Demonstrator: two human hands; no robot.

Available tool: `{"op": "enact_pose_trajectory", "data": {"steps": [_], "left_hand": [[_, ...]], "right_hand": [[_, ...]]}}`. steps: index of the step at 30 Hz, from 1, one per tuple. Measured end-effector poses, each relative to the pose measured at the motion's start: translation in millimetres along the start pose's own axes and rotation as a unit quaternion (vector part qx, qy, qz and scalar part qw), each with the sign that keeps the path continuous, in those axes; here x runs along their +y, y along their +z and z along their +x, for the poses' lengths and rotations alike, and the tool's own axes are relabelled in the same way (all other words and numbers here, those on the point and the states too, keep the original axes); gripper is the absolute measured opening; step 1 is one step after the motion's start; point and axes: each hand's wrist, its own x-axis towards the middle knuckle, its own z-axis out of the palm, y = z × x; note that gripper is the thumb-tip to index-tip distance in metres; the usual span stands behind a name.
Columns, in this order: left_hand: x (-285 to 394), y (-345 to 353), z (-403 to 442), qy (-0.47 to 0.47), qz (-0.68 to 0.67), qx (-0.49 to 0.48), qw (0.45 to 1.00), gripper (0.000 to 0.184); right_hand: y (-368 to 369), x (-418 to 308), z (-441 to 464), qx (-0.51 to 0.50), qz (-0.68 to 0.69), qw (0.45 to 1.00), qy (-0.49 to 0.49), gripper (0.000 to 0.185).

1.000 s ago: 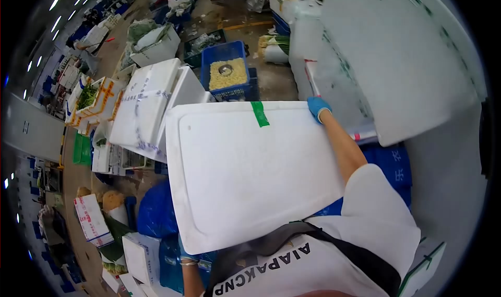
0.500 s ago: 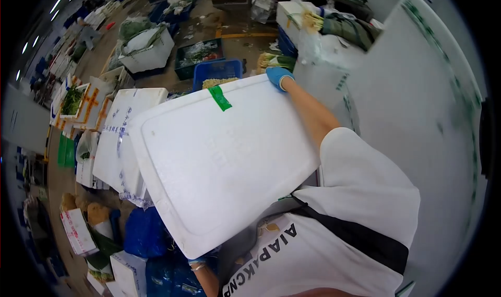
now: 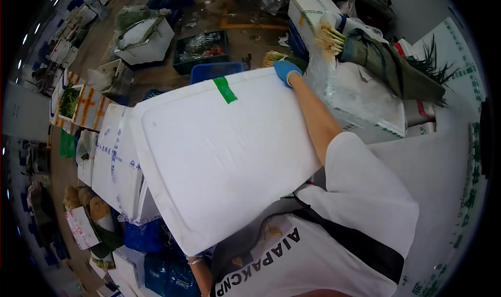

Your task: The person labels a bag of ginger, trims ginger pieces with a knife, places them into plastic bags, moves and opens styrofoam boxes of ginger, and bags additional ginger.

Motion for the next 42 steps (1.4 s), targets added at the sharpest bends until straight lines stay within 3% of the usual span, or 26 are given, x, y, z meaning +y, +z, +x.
{"op": "enact_pose_trajectory", "data": {"steps": [2,8,18,22,24,29,31,38,40,42], "left_hand": [[-5.6,4.2,6.2,-0.001,-0.004,-0.005,1.0,0.036],[-6.2,35.3,28.8,0.008,-0.003,-0.01,1.0,0.036],[66.9,164.4,148.7,0.047,0.043,-0.027,0.998,0.036],[77.0,202.8,182.7,0.049,0.034,-0.018,0.998,0.036],[70.3,214.0,189.4,0.04,0.024,-0.011,0.999,0.036],[48.8,244.6,187.5,0.012,-0.014,-0.016,1.0,0.036],[58.0,270.8,175.9,0.04,0.102,-0.02,0.994,0.036],[78.4,313.5,195.6,0.085,0.183,-0.089,0.975,0.035],[106.9,359.8,182.1,0.132,0.293,-0.066,0.945,0.036],[127.5,389.0,175.0,0.169,0.37,-0.043,0.913,0.039]], "right_hand": [[-19.3,-11.1,0.3,0.018,-0.029,0.999,-0.031,0.058],[-32.8,-29.0,60.0,0.02,-0.022,1.0,0.004,0.056],[-34.5,-54.8,203.7,0.022,0.009,1.0,-0.014,0.055],[-13.3,-25.9,266.5,-0.04,0.009,0.999,0.026,0.056],[40.8,35.1,345.9,-0.048,0.01,0.999,-0.009,0.058],[14.8,23.2,361.7,-0.058,-0.008,0.998,0.036,0.057],[5.5,23.5,373.8,-0.047,-0.006,0.998,0.04,0.055],[-69.5,1.8,358.3,-0.061,0.023,0.997,0.05,0.056],[-61.9,18.2,397.5,-0.038,0.002,0.999,0.005,0.057],[-78.1,3.3,381.0,-0.042,0.025,0.999,0.014,0.056]]}}
